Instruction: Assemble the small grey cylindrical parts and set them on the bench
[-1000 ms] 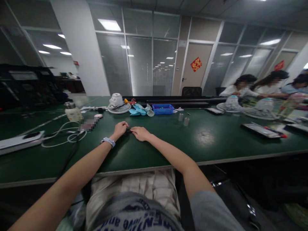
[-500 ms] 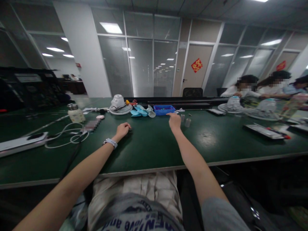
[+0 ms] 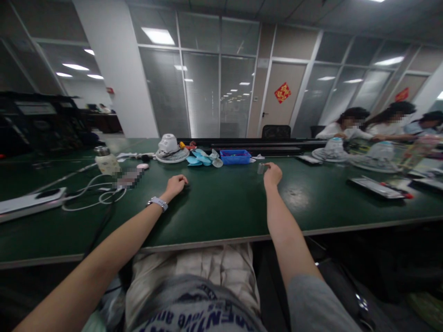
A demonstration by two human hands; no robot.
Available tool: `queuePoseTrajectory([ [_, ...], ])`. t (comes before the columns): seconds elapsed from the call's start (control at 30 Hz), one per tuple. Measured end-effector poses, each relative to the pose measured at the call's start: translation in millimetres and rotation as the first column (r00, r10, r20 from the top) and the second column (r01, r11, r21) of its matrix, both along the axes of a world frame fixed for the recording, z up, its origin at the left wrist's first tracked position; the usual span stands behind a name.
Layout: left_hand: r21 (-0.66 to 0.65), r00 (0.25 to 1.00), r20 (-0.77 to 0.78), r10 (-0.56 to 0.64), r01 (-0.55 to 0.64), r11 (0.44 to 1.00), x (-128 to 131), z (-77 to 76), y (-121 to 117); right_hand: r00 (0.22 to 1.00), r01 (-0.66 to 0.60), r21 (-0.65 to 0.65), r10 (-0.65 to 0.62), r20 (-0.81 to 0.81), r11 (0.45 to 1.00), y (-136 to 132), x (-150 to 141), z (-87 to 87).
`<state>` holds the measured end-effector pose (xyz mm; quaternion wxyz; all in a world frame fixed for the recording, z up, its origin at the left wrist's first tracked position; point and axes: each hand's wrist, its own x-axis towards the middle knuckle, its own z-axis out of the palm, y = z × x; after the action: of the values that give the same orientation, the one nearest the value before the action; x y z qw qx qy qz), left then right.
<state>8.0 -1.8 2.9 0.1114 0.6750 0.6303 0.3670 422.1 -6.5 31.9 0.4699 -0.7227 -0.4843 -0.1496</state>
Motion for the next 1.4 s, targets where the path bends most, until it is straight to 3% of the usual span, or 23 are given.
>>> queuePoseTrajectory([
  [0.53,0.004,1.000,-0.007,-0.010,0.010,1.000,1,0.4,-1,0.990,0.137,-0.091,-0.139,-0.024,0.986,2,-1,-1.1],
  [0.8,-0.013,1.000,0.005,-0.026,0.026,1.000,1,1.1,-1,0.949,0.185,-0.243,-0.237,-0.205,0.952,2,5,-17.8],
  [0.93,-0.013,1.000,0.013,-0.028,0.028,1.000,1,0.5,-1,0.988,0.110,-0.177,-0.127,-0.088,0.978,3,-19,-7.8],
  [1.03,-0.013,1.000,0.012,-0.022,0.022,1.000,1,0.6,-1,0.991,-0.132,-0.107,0.133,0.002,0.985,5,-74,-1.3],
  [1.1,-0.007,1.000,0.013,-0.014,0.014,1.000,1,1.6,-3,0.926,-0.376,-0.090,0.378,0.000,0.922,6,-124,-4.0],
  [1.2,0.017,0.998,0.065,-0.005,0.004,1.000,3,4.5,-6,0.717,-0.696,-0.106,0.694,-0.065,0.710,1,-197,-16.6],
  [1.3,0.091,0.975,0.215,-0.048,0.029,0.995,6,7.4,-7,0.540,-0.840,-0.117,0.837,-0.094,0.529,-9,-246,-28.8],
  [1.4,0.167,0.905,0.386,-0.177,0.120,0.979,9,8.1,-6,0.477,-0.877,-0.118,0.873,-0.101,0.466,-17,-262,-33.8],
])
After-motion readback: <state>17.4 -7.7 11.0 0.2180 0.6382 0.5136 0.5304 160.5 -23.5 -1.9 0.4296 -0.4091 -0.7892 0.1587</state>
